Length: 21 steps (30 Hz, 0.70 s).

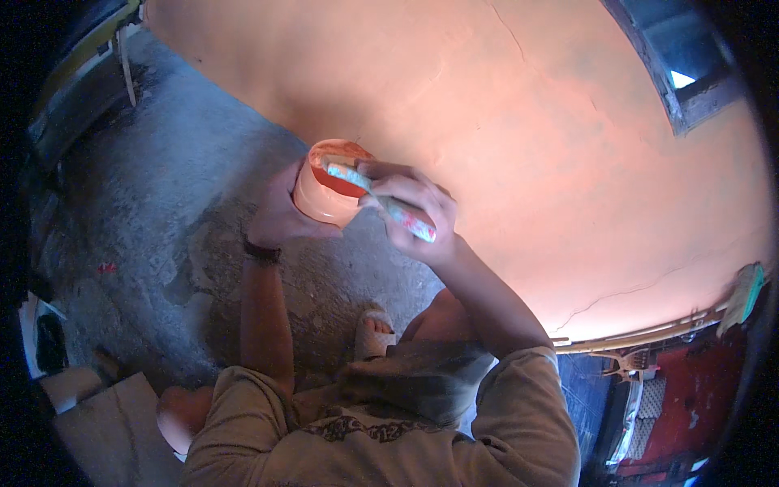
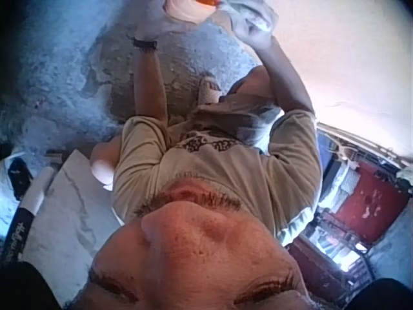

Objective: The person paints an orange wall with a brush and a cup of paint, moves a large cardboard box, and continues painting the wall near a window.

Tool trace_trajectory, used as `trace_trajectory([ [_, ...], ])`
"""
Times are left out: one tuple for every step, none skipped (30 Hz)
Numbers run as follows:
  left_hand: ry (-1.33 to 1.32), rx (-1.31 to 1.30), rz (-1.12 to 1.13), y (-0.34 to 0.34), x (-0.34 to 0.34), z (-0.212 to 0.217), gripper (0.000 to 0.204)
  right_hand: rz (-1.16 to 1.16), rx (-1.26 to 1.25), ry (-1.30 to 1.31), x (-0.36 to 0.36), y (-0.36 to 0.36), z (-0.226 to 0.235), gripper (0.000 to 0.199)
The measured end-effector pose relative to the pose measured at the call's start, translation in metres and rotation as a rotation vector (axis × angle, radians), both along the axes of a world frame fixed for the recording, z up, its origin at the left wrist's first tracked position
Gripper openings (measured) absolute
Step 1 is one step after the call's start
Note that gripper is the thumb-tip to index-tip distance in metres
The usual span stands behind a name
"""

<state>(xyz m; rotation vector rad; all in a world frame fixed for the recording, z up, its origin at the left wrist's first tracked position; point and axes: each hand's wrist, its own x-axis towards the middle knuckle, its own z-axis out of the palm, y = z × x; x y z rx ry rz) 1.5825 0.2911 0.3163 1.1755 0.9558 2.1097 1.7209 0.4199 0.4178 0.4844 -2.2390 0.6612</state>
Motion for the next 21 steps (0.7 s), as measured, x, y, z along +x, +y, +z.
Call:
trace_trajectory([
  [0.003, -0.002, 0.000, 0.000, 0.000, 0.000, 0.092, 0.020, 0.031, 0.013, -0.001, -0.001, 0.000, 0.022],
  [-0.021, 0.001, -0.027, 0.000, 0.000, 0.000, 0.092, 0.046, 0.069, 0.038, -0.002, -0.002, 0.000, 0.024],
  [-0.028, 0.018, -0.053, 0.000, 0.000, -0.001, 0.092, 0.059, 0.088, 0.054, -0.004, -0.002, 0.000, 0.024],
  [-0.041, 0.004, -0.058, -0.001, -0.001, -0.002, 0.092, 0.063, 0.096, 0.054, -0.006, -0.002, 0.001, 0.024],
  [-0.018, 0.022, -0.015, -0.001, -0.001, -0.002, 0.093, 0.093, 0.184, 0.084, -0.008, -0.001, 0.002, 0.024],
  [0.008, 0.012, 0.022, -0.001, -0.001, -0.003, 0.093, 0.111, 0.261, 0.117, -0.009, 0.000, 0.003, 0.025],
  [0.008, 0.043, 0.028, -0.001, -0.001, -0.004, 0.093, 0.113, 0.287, 0.115, -0.010, 0.000, 0.003, 0.026],
  [0.017, 0.037, 0.040, -0.002, -0.001, -0.004, 0.093, 0.113, 0.285, 0.125, -0.010, 0.001, 0.004, 0.026],
  [0.018, 0.025, 0.052, -0.003, -0.001, -0.004, 0.093, 0.096, 0.275, 0.115, -0.010, 0.000, 0.004, 0.025],
  [0.026, 0.029, 0.049, -0.003, -0.001, -0.004, 0.093, 0.080, 0.264, 0.105, -0.009, -0.001, 0.004, 0.024],
  [-0.005, 0.031, 0.021, -0.004, -0.001, -0.004, 0.092, 0.079, 0.262, 0.107, -0.007, -0.002, 0.005, 0.024],
  [-0.026, 0.025, -0.010, -0.004, -0.001, -0.003, 0.092, 0.067, 0.174, 0.044, -0.006, -0.004, 0.005, 0.022],
  [-0.035, 0.033, -0.007, -0.004, -0.001, -0.003, 0.092, 0.062, 0.059, 0.011, -0.004, -0.006, 0.006, 0.020],
  [0.027, 0.044, 0.056, -0.004, -0.001, -0.002, 0.091, 0.054, 0.086, -0.019, -0.002, -0.009, 0.007, 0.020],
  [0.088, 0.055, 0.120, -0.003, -0.002, -0.003, 0.090, -0.017, -0.139, -0.043, -0.001, -0.011, 0.009, 0.021],
  [0.087, 0.052, 0.124, -0.003, -0.002, -0.003, 0.090, -0.087, -0.361, -0.080, -0.001, -0.013, 0.010, 0.021],
  [0.092, 0.028, 0.131, -0.003, -0.003, -0.004, 0.090, -0.137, -0.432, -0.116, -0.001, -0.014, 0.013, 0.027],
  [0.097, 0.001, 0.137, -0.003, -0.004, -0.005, 0.090, -0.107, -0.429, -0.105, -0.003, -0.015, 0.015, 0.027],
  [0.100, -0.009, 0.140, -0.002, -0.005, -0.007, 0.090, -0.156, -0.559, -0.209, -0.006, -0.015, 0.018, 0.029],
  [0.143, -0.007, 0.192, -0.001, -0.006, -0.009, 0.089, -0.215, -0.696, -0.314, -0.009, -0.014, 0.021, 0.030],
  [0.185, -0.029, 0.239, -0.001, -0.007, -0.011, 0.088, -0.274, -0.664, -0.359, -0.013, -0.013, 0.023, 0.028],
])
